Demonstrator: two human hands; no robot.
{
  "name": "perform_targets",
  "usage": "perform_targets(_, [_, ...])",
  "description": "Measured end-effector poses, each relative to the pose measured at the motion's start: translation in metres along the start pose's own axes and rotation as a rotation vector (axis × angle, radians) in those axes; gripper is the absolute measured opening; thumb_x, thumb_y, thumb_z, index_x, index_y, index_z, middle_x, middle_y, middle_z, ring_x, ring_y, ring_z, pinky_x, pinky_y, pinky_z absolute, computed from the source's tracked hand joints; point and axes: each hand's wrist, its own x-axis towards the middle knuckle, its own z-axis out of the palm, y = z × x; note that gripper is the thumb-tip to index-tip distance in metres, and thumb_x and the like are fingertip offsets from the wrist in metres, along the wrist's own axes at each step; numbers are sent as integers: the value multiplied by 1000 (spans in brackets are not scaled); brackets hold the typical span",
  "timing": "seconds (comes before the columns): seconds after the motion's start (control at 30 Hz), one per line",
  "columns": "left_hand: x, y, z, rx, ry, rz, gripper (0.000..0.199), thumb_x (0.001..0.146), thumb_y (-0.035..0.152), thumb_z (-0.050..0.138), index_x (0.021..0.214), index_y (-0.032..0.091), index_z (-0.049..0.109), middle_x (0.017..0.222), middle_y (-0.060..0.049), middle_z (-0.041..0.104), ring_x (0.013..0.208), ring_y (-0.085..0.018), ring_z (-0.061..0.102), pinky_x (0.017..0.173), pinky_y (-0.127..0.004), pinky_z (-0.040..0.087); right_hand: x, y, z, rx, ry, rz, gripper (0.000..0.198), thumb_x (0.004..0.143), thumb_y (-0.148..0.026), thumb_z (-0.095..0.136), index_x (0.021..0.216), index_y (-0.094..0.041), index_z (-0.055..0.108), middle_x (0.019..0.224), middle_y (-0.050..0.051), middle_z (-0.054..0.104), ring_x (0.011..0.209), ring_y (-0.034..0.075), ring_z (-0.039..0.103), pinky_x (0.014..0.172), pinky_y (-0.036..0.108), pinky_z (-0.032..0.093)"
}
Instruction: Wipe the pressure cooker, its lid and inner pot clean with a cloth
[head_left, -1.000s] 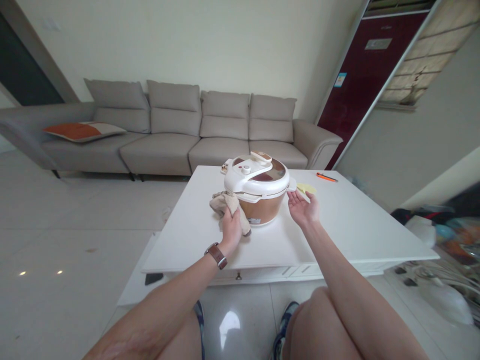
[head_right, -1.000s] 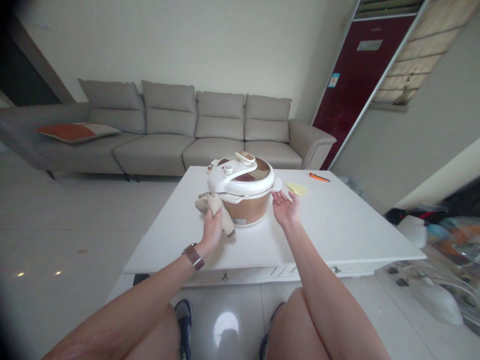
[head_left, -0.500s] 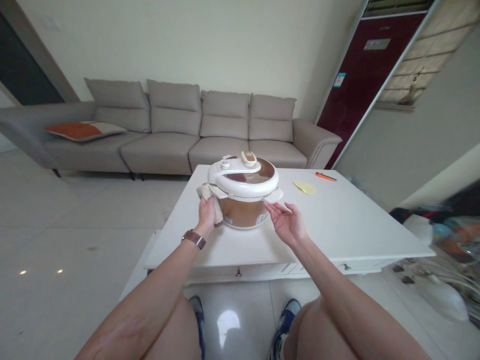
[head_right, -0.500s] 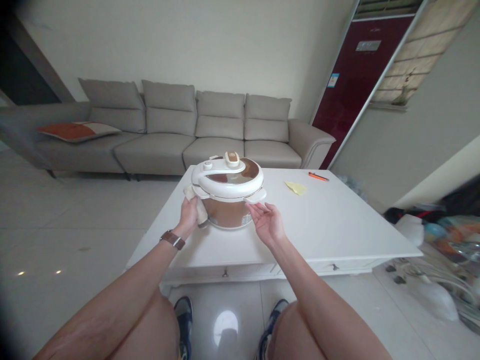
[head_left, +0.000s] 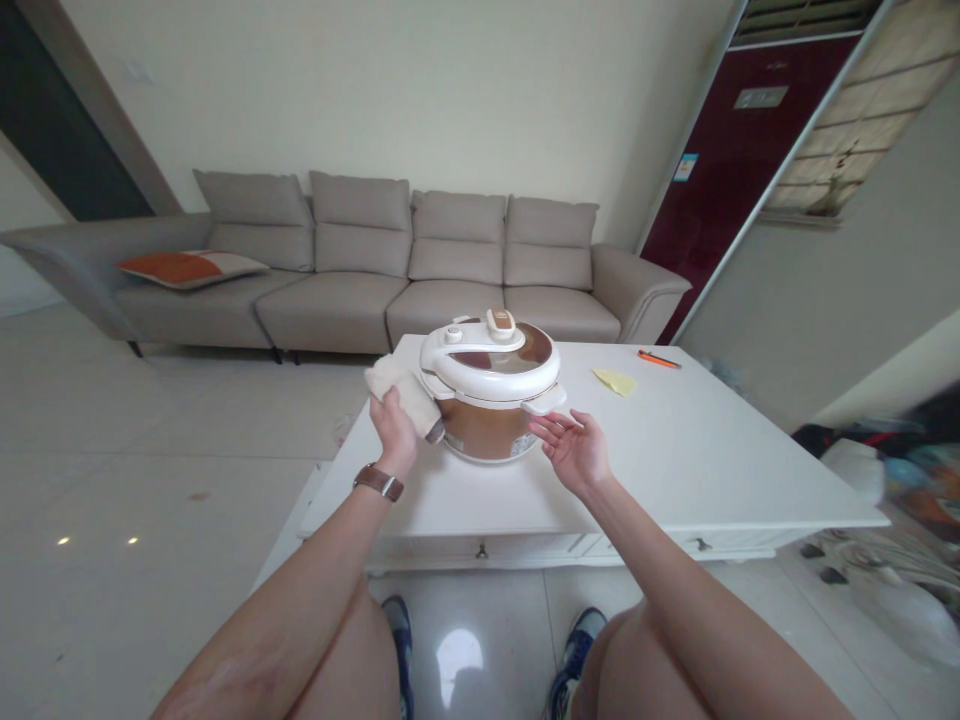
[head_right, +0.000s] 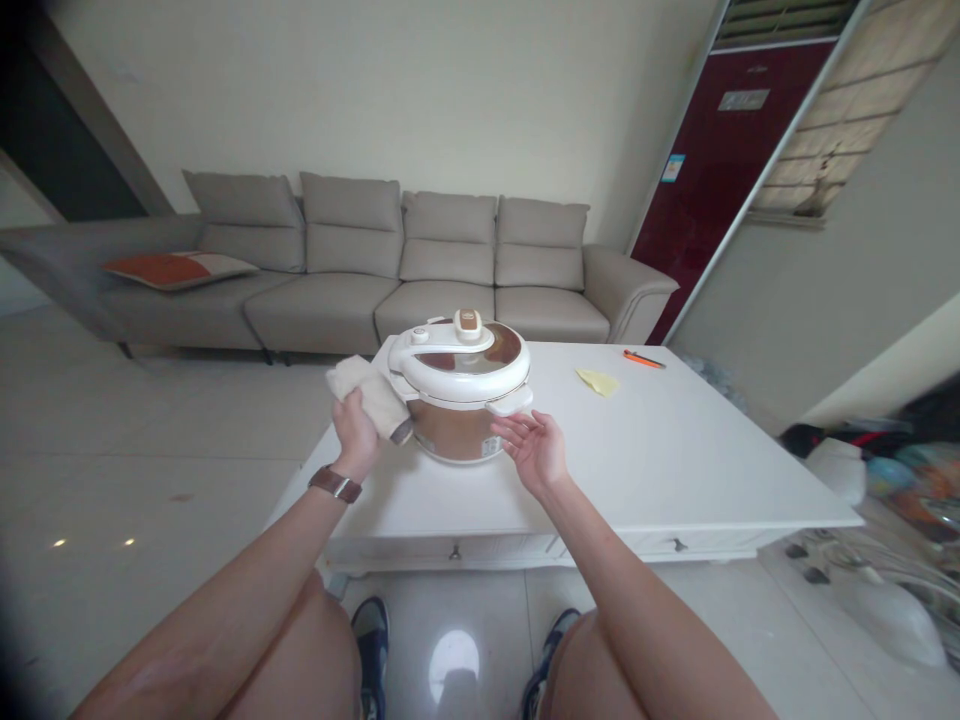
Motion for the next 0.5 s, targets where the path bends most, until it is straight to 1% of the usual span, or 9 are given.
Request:
perform_targets(0.07, [-10,14,2,58,-57,190,38,93,34,53,125,18,63,131,-12,69,122,-22,65,108,-31,48,0,0,-1,-31,-7,-13,24,92,-32,52,85,-17,70,95,16,82,81,24,79,50,24,54])
perform_targets(0.13, [-21,24,5,147,-127,321,37,94,30,53,128,19,64,129,-11,71,122,-23,65,109,-32,47,0,0,-2,-53,-10,-28,24,92,-32,52,86,-17,70,95,15,81,80,24,79,49,23,53])
perform_targets(0.23, [-33,32,11,314,-225,431,43,93,25,53,134,19,63,126,-12,73,119,-27,67,107,-37,48,0,0,-2,-62,-3,-40,26,91,-32,52,86,-16,71,95,15,81,79,23,79,49,22,51])
perform_targets(0.3, [-37,34,17,407,-289,507,49,90,22,54,139,19,62,131,-14,72,125,-30,65,112,-41,46,0,1,-1,-59,3,-38,28,92,-32,50,84,-15,71,94,15,81,79,23,79,49,22,50])
perform_targets(0.4, [-41,40,29,489,-374,645,57,87,16,52,144,20,61,144,-13,65,139,-31,56,124,-45,33,0,1,0,-57,6,-37,27,92,-32,50,83,-16,70,93,14,81,79,22,78,49,22,50])
perform_targets(0.5, [-49,52,42,535,-474,726,61,86,12,52,145,21,60,146,-11,64,144,-30,51,129,-48,23,2,3,0,-57,7,-46,26,92,-33,51,83,-17,69,91,13,81,78,22,78,49,22,50])
